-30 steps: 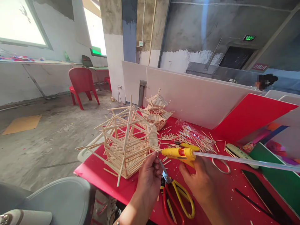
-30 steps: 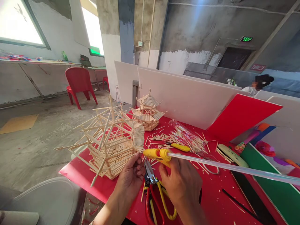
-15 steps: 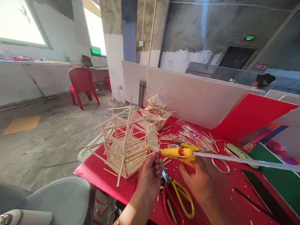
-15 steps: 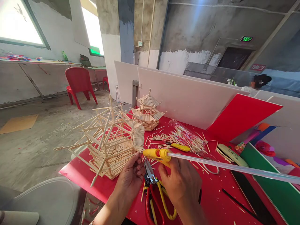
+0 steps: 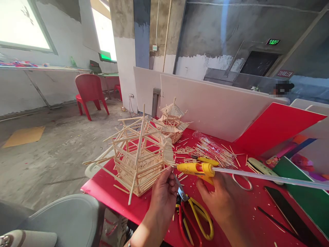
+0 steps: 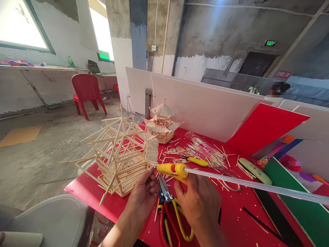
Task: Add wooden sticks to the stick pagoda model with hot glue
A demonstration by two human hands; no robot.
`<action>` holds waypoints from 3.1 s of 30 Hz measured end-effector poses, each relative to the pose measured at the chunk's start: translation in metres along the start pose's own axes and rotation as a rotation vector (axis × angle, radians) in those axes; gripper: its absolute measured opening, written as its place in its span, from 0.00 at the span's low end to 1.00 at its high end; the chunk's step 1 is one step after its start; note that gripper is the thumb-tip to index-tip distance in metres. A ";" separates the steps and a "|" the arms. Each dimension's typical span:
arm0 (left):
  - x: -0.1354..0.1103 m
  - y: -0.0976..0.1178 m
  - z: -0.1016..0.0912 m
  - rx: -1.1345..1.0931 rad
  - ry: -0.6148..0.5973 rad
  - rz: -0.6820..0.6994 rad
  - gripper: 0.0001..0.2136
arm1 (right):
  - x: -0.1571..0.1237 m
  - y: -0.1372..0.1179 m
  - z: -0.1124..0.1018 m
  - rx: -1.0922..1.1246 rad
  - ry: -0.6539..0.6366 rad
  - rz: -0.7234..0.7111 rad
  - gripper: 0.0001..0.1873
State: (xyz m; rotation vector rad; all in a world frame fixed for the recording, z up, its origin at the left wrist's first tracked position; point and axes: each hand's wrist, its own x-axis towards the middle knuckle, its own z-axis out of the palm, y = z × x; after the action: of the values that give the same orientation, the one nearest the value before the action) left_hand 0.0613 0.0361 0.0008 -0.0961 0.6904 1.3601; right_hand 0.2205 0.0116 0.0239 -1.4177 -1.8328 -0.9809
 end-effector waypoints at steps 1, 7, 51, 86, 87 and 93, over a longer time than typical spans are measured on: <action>0.000 0.000 0.000 0.001 0.000 0.000 0.09 | 0.000 0.000 0.000 0.002 -0.003 0.001 0.08; -0.002 0.001 0.002 0.012 0.004 0.003 0.09 | -0.002 0.000 0.002 0.010 -0.014 0.012 0.08; -0.002 0.001 0.001 -0.011 0.020 -0.019 0.05 | 0.000 -0.002 0.003 -0.011 -0.006 0.031 0.11; 0.001 0.001 0.000 0.013 0.011 -0.007 0.08 | 0.000 -0.004 0.012 -0.009 0.028 0.043 0.08; 0.001 0.001 0.000 0.008 0.014 -0.006 0.08 | 0.000 -0.004 0.012 -0.013 0.024 0.038 0.09; -0.001 0.001 0.001 0.007 0.015 0.000 0.08 | -0.001 -0.003 0.014 0.002 0.047 0.034 0.08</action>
State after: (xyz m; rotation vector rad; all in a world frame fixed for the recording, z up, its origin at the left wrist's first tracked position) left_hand 0.0606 0.0361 0.0019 -0.1010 0.7081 1.3583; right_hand 0.2174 0.0219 0.0150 -1.4086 -1.7693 -0.9866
